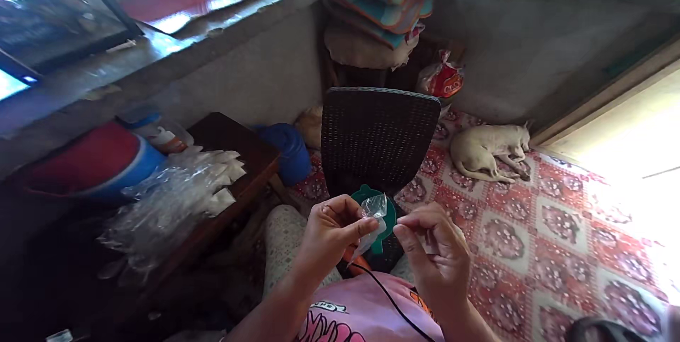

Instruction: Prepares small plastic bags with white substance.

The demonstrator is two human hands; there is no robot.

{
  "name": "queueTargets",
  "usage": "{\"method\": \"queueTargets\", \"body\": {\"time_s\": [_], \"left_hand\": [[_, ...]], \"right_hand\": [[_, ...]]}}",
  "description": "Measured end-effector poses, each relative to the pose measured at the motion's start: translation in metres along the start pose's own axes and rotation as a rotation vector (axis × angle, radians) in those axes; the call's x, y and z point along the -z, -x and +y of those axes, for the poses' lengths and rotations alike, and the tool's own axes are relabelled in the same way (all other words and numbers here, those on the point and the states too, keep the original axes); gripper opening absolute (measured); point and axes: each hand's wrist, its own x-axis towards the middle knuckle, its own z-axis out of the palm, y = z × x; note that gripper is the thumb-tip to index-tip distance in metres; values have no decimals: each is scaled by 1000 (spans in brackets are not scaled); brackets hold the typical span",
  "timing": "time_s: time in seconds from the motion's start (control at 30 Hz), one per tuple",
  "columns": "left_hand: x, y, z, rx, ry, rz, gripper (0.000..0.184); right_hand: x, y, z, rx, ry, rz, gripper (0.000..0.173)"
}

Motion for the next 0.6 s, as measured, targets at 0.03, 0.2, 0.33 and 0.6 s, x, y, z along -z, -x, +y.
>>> {"method": "queueTargets", "body": {"time_s": [0.03, 0.2, 0.33, 0.6], "left_hand": [[0, -1, -2, -1, 14, 4, 14], [-2, -2, -5, -11, 79, -21, 12], [2, 1, -2, 5, 86, -79, 33], [-1, 0, -3, 52, 8, -109, 9]], "right_hand": [[0, 0, -4, -1, -17, -52, 11], [-8, -3, -3, -173, -213, -161, 16], [-7, -6, -2, -199, -229, -141, 13], [-8, -3, 4, -139, -111, -180, 5]]}}
